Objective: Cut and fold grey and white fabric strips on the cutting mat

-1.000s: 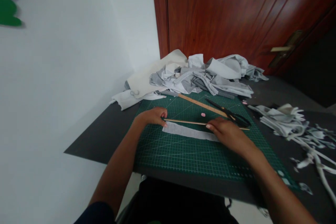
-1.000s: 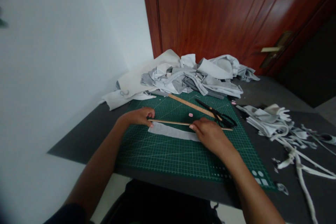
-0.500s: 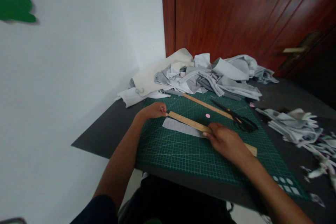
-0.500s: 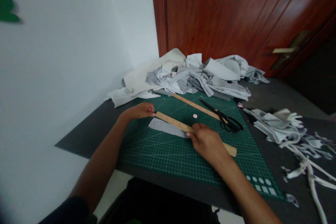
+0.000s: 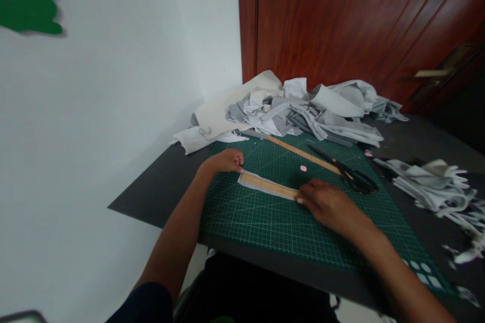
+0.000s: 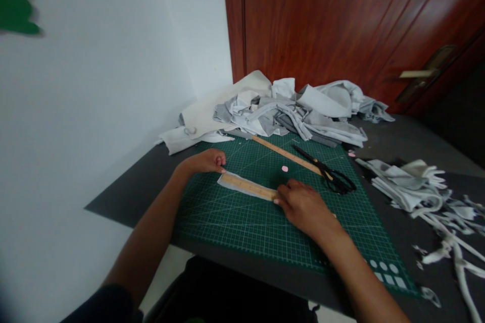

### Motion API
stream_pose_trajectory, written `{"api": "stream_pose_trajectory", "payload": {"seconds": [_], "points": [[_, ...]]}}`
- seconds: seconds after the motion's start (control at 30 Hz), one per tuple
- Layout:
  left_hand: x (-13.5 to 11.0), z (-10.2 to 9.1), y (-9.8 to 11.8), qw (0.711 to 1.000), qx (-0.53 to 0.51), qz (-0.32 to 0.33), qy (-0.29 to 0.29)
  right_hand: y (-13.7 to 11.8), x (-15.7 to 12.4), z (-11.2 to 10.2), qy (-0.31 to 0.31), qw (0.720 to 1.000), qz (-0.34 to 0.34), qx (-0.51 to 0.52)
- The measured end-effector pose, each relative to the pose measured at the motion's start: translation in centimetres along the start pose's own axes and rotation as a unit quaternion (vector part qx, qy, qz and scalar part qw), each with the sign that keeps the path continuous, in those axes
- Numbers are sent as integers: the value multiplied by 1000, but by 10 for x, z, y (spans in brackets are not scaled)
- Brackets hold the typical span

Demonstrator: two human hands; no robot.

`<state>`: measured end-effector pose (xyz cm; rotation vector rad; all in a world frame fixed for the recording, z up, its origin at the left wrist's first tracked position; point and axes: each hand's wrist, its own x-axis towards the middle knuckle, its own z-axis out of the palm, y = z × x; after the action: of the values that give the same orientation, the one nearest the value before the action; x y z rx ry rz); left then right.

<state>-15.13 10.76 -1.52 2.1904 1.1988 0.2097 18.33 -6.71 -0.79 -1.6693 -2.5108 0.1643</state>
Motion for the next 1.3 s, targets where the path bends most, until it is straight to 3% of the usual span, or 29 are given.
{"api": "stream_pose_trajectory", "payload": {"seconds": [0.17, 0.33, 0.43, 0.5, 0.57, 0.87, 1.3], "points": [[0, 0, 4, 1000, -7, 8, 20, 2, 0, 1, 23, 1000, -20, -4], [3, 9, 27, 996, -43, 61, 57, 1, 1, -1, 3, 999, -32, 17], [3, 18, 46, 988, -51, 144, -14, 0, 3, 0, -4, 999, -33, 28], [2, 23, 55, 983, -24, 171, -68, 0, 5, 1, -9, 999, -29, 28], [0, 27, 60, 981, 10, 177, -83, 0, 6, 3, -14, 999, -24, 26], [0, 32, 54, 980, 67, 169, -77, 0, 8, 7, -2, 1000, -17, -3], [-3, 21, 57, 978, 19, 178, -112, 2, 6, 5, -1, 999, -24, 22]]}}
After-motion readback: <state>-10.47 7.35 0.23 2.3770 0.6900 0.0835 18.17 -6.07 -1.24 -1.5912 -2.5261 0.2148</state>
